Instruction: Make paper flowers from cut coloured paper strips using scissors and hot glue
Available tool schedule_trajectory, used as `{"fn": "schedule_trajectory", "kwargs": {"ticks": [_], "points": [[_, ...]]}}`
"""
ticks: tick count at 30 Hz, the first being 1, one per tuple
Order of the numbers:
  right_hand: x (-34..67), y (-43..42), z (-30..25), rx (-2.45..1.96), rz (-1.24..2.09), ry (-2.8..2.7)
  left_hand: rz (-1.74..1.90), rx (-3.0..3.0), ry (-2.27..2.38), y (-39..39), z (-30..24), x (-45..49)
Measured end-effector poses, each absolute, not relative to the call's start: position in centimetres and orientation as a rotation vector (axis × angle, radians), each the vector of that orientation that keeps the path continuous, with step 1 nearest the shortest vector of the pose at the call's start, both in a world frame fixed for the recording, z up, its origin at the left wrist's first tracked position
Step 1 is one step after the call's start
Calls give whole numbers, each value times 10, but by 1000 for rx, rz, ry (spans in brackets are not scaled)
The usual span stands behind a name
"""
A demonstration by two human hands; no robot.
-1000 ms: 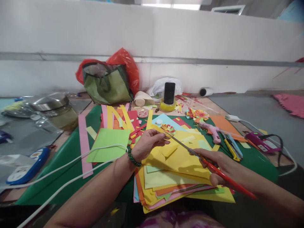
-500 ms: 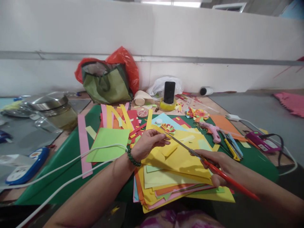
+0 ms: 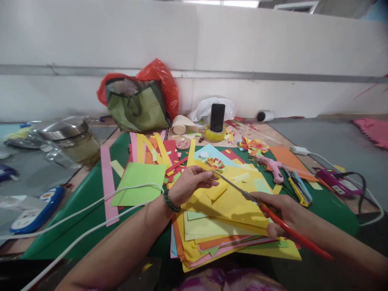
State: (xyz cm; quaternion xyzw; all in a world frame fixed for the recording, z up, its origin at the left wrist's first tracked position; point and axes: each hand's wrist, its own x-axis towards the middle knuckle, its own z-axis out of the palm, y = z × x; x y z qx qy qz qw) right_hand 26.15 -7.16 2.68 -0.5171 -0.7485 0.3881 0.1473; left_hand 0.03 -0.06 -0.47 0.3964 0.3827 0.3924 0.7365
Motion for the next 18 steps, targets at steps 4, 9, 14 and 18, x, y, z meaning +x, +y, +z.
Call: {"fn": "schedule_trajectory", "kwargs": {"ticks": [4,9,14,18], "points": [[263,-73,24,-1476,1094,-2173,855,903,851,0,-4,-1],[264,-72,22,-1493,1074,-2176,841,930,856,0,-4,-2],[263,-72,23,-1521,1030,-2207,832,919,861,1,-5,-1],[264,-73,21,-1560,1005,-2223,827,906,860,0,-4,-1]]}}
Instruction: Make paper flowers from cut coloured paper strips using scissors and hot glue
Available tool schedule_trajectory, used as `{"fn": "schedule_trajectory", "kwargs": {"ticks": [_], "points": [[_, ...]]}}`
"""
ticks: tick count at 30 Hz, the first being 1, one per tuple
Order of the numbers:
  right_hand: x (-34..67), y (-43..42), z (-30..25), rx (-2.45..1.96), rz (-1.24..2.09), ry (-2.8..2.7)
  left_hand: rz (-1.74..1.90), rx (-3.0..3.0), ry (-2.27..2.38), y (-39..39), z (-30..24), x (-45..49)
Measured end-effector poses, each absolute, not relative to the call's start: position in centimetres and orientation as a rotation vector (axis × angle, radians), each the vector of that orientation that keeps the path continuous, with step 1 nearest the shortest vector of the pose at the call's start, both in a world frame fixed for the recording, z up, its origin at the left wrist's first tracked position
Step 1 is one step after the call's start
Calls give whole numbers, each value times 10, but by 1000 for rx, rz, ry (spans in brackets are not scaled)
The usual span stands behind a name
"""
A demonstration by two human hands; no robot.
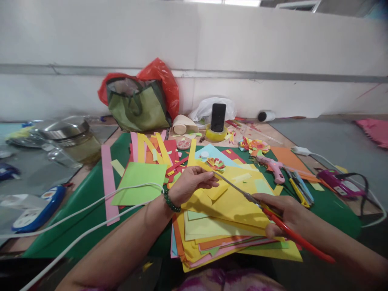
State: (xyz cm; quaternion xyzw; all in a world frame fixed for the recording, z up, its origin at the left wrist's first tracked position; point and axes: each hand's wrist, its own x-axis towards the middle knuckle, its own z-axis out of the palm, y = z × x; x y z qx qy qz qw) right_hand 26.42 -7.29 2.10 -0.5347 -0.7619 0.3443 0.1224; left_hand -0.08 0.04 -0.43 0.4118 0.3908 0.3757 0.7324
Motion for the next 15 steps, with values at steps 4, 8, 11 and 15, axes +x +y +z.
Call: {"fn": "schedule_trajectory", "kwargs": {"ticks": [4,8,11,15], "points": [[263,-74,21,-1620,980,-2182,823,916,860,0,-4,-1],[258,-74,26,-1679,1034,-2178,813,944,860,0,-3,-2],[259,-74,27,-1621,985,-2216,812,965,846,-1,-2,-4],[265,-74,22,-1553,912,-2262,818,989,835,0,-2,-4]]}}
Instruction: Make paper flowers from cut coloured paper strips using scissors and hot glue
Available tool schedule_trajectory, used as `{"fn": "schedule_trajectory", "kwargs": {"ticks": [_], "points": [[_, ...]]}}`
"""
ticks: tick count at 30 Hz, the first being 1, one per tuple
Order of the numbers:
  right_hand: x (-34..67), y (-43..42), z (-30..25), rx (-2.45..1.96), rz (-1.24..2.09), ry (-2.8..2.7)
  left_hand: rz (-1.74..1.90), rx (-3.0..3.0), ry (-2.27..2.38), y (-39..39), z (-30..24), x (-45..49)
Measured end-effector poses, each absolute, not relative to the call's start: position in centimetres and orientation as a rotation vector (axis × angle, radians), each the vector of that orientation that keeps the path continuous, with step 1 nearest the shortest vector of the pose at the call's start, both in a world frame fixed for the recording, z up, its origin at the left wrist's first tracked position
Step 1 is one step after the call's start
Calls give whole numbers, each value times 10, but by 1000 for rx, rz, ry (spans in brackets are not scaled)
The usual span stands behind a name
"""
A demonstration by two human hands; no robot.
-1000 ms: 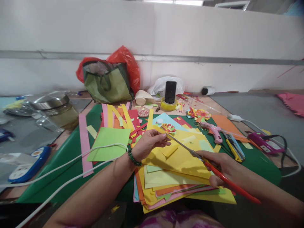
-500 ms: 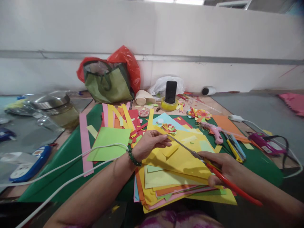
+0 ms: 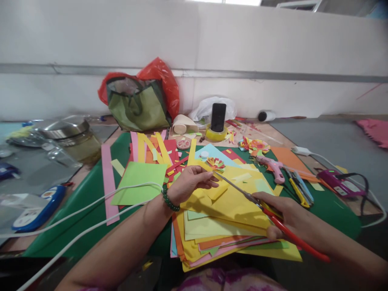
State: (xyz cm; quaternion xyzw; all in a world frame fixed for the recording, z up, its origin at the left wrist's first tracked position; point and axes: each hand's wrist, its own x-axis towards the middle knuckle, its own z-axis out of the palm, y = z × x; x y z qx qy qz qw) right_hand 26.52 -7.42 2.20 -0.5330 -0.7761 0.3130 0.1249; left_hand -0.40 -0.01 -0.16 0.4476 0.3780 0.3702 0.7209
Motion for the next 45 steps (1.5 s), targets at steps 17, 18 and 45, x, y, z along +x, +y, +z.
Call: {"fn": "schedule_trajectory", "kwargs": {"ticks": [17,18,45], "points": [[262,-71,22,-1521,1011,-2252,805,965,838,-2,-1,-1],[261,-71,23,-1521,1024,-2245,798,962,835,-3,-2,-1],[258,-70,18,-1507,966,-2255,805,985,837,-1,-3,-4]]}}
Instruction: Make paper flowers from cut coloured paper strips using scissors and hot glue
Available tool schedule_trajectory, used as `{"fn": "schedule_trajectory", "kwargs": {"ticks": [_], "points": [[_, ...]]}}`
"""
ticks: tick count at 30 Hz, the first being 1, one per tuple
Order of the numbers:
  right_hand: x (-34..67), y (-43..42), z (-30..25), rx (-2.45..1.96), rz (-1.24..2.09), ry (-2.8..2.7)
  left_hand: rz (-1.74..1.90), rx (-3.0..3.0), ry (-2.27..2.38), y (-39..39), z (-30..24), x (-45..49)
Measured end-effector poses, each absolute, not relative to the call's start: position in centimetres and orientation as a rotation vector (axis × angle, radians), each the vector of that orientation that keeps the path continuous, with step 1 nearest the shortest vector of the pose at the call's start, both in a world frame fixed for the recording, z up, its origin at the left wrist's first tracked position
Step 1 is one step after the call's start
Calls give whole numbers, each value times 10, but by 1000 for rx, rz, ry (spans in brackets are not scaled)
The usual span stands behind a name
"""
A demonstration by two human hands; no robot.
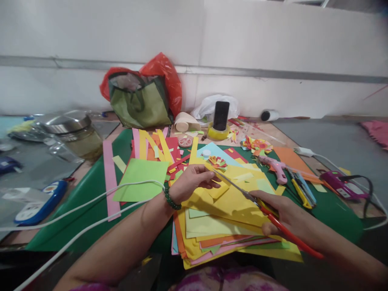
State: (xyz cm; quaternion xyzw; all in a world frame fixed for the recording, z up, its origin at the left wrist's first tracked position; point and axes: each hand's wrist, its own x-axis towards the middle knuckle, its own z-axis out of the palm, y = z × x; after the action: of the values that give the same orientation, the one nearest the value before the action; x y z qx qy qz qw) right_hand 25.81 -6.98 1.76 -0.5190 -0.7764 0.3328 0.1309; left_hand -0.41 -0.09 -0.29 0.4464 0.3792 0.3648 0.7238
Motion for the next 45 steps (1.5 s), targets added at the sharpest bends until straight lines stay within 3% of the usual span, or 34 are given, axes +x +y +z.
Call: {"fn": "schedule_trajectory", "kwargs": {"ticks": [45], "points": [[268,-77,14,-1632,790,-2329,880,931,885,2,-2,-5]]}}
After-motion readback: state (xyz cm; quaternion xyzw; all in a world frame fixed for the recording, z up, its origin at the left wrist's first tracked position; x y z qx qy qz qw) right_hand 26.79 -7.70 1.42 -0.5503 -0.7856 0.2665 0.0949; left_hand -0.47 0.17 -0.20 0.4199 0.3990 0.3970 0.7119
